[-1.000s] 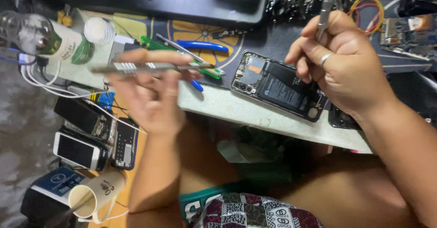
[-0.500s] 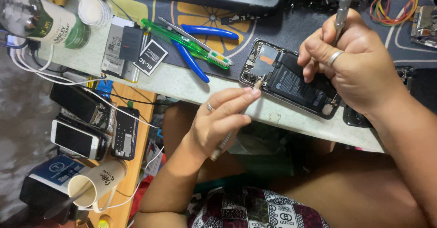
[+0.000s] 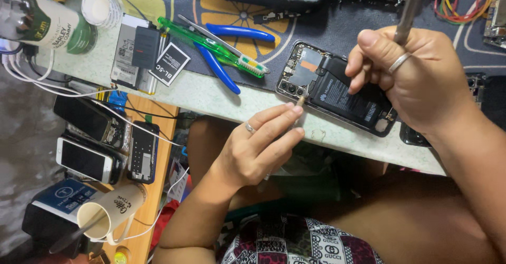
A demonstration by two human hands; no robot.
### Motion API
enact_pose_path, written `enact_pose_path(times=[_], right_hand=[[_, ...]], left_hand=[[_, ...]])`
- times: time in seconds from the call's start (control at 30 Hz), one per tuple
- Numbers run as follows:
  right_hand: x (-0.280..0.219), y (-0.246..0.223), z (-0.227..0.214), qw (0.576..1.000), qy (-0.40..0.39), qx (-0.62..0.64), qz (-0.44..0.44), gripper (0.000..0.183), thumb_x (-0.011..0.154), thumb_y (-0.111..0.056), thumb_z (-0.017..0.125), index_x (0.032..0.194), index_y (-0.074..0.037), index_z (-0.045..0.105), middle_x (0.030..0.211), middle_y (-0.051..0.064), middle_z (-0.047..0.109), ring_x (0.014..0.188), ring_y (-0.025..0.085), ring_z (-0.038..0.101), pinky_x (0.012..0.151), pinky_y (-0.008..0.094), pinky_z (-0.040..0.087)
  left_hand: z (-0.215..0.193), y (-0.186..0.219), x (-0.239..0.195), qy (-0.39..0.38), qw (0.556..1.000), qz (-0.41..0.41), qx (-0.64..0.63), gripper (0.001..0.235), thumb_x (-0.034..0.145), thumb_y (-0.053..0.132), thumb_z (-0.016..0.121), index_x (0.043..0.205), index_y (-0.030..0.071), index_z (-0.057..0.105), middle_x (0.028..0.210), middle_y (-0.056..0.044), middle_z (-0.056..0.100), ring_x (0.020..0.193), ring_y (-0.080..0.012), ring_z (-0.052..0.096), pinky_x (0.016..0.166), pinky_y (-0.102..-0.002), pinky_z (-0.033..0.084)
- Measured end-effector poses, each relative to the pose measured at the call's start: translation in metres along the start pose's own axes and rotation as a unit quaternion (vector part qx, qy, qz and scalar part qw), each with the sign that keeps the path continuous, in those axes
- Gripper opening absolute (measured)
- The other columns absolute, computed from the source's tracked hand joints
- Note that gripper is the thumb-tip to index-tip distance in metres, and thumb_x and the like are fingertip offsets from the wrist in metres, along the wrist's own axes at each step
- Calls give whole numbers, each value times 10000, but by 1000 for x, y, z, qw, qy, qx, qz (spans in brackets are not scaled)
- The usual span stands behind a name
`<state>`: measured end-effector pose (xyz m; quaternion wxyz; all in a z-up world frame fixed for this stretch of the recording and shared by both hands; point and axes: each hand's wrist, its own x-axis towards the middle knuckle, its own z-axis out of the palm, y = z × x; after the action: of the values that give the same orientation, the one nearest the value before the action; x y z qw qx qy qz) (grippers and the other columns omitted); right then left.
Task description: The person uses a screwdriver to remove screws from a disassembled smartphone, then detaches and removes the battery. They continue to unscrew and remove internal components from the phone chassis.
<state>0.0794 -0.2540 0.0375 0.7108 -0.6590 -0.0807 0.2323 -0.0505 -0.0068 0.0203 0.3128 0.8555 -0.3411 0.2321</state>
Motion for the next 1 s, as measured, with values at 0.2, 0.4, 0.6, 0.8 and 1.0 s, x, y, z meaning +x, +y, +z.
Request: enact_pose_path(times=[0.2,0.4,0.6,0.8,1.0], right_hand=[[2,-5,5,1000,-4,-21,1,265,1121,-168,553,1000,34,674,972,153,715,816,197,721,765,304,596],[5,-5,9,998,-18,-52,9,281,1079,-169,531,1061,81,659,1180,193,733,960,194,743,824,310,630],[5,-2,9,995,-35,-92,-11,306,1085,-188,546,1082,91,672,1195,191,737,926,182,723,798,290,602],[5,-1,9,996,-33,-77,-2,316,1076,-208,555,1099,83,673,1184,175,738,918,165,719,795,283,600],[4,-3,10,993,-41,-107,-10,341,1078,-241,562,1144,64,701,1086,138,745,917,143,717,799,270,596]], left_hand=[[-2,1,1,-12,999,-19,-29,240,870,-44,718,1103,-81,671,1319,-259,630,1257,-429,654,1099,-506,571],[2,-1,2,37,996,-40,-67,195,900,-102,691,1091,-85,660,1289,-263,649,1232,-426,684,1080,-484,608],[2,-5,0,2,1000,16,-6,220,882,-51,731,1088,-113,684,1280,-293,644,1218,-444,672,1059,-497,596],[5,-9,2,37,997,7,-66,203,877,-114,707,1074,-106,661,1266,-288,642,1214,-443,673,1064,-501,593],[1,-3,5,51,991,-49,-113,227,855,-158,685,1064,-76,651,1256,-258,658,1200,-425,696,1055,-478,602]])
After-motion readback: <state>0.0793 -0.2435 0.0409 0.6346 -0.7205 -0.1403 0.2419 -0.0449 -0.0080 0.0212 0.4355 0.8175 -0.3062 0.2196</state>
